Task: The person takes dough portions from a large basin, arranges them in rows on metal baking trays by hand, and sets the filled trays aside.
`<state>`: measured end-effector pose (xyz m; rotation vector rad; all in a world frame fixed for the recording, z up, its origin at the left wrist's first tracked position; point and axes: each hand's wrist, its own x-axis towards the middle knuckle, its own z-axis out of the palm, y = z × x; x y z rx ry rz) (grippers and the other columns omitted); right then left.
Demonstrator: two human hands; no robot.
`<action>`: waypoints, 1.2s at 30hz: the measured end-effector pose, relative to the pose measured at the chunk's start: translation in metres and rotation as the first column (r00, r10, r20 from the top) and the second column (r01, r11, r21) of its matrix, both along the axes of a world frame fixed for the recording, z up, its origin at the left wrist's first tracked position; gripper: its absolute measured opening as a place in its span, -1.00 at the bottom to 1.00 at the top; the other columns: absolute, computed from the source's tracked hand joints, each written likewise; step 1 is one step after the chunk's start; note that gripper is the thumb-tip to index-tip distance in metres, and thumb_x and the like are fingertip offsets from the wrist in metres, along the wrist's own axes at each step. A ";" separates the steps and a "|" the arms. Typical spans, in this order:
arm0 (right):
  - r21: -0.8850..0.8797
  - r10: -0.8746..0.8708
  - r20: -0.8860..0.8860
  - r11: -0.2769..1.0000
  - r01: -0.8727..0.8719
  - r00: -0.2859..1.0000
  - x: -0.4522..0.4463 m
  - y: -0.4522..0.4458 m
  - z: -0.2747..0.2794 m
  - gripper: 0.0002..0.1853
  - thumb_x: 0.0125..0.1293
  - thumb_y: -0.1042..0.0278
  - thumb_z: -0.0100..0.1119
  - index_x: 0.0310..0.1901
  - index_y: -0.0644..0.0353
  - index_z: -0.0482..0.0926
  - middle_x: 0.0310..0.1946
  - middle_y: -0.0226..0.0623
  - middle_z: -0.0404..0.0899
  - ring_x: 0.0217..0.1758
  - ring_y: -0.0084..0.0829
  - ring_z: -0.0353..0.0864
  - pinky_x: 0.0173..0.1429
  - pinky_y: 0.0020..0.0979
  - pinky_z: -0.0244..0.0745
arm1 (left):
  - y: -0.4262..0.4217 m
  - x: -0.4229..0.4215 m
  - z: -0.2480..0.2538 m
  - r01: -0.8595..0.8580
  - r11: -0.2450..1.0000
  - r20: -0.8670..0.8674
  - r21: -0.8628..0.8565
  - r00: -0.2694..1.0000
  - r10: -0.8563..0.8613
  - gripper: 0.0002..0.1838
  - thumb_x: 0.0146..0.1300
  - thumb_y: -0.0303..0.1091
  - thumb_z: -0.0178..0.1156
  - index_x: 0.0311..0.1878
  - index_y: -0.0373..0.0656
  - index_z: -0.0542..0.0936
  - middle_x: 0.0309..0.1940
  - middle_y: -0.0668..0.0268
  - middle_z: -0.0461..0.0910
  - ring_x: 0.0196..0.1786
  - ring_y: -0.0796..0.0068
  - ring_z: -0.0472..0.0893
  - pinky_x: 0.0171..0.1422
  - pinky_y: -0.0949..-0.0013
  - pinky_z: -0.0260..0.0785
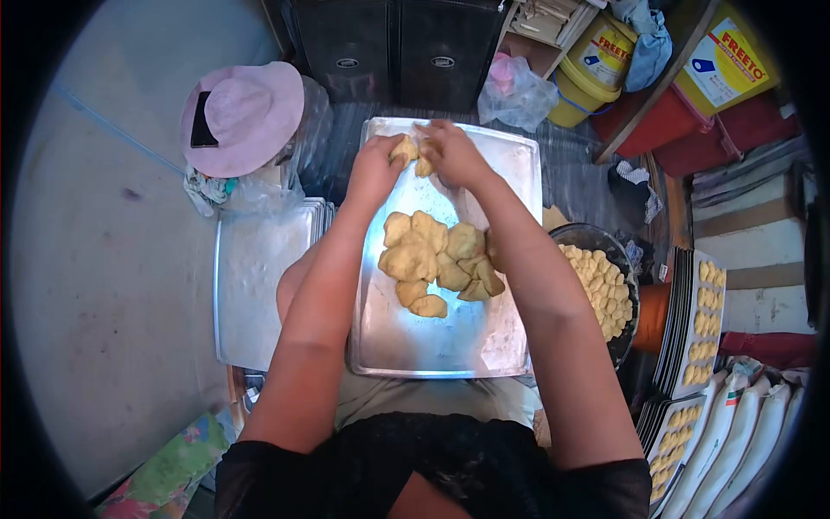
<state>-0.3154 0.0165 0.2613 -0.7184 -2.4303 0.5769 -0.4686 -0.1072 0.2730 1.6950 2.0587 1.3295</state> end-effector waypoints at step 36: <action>-0.526 0.064 -0.126 0.842 -0.122 0.990 0.136 -0.065 0.065 -0.63 0.00 0.52 0.29 -0.06 0.20 0.66 -0.25 -0.28 0.67 -0.24 -0.45 0.65 -0.07 -0.45 0.55 | 0.038 0.071 0.012 0.238 0.964 -0.648 -0.116 0.717 -0.256 -0.51 0.23 -0.08 0.30 0.23 0.07 0.60 -0.01 0.35 0.61 0.40 0.21 0.36 0.39 -0.17 0.01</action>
